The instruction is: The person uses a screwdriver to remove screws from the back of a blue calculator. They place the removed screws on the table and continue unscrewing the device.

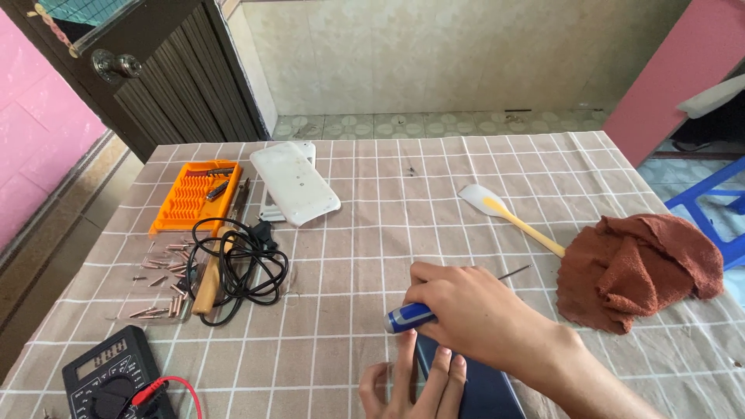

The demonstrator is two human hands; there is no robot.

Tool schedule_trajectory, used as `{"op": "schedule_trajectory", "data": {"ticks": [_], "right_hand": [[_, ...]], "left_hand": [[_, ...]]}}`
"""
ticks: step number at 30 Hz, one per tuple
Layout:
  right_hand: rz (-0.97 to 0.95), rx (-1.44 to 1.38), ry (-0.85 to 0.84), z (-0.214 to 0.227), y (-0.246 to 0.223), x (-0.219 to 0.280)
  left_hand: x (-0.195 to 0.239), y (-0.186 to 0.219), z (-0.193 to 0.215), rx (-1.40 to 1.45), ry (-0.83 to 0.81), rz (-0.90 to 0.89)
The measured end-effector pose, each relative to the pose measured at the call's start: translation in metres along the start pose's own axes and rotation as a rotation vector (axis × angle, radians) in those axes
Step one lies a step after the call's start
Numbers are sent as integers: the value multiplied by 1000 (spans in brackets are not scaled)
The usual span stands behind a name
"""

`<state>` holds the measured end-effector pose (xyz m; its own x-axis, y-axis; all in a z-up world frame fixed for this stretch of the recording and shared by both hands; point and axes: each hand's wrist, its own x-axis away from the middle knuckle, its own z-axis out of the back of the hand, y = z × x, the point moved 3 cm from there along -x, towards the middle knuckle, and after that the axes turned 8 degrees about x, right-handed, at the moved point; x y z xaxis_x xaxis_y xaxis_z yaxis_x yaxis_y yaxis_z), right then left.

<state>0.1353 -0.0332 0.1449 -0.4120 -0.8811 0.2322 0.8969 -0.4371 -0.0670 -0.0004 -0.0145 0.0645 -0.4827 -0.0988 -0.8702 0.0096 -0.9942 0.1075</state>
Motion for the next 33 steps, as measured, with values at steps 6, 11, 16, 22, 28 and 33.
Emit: {"op": "schedule_trajectory", "data": {"ticks": [6, 11, 16, 22, 28, 33], "right_hand": [[70, 33, 32, -14, 4, -3], [168, 153, 92, -19, 3, -3], [190, 150, 109, -16, 5, -4], [-70, -140, 39, 18, 17, 2], [-365, -51, 186, 39, 91, -63], [-521, -115, 210, 28, 167, -148]], "left_hand": [[-6, 2, 1, -19, 11, 3], [-8, 4, 3, -35, 16, 19], [-5, 1, -1, -46, 48, -8], [1, 0, -5, -27, 94, -20], [13, -3, -8, 69, -1, 29], [36, -8, -28, 21, 31, -24]]}}
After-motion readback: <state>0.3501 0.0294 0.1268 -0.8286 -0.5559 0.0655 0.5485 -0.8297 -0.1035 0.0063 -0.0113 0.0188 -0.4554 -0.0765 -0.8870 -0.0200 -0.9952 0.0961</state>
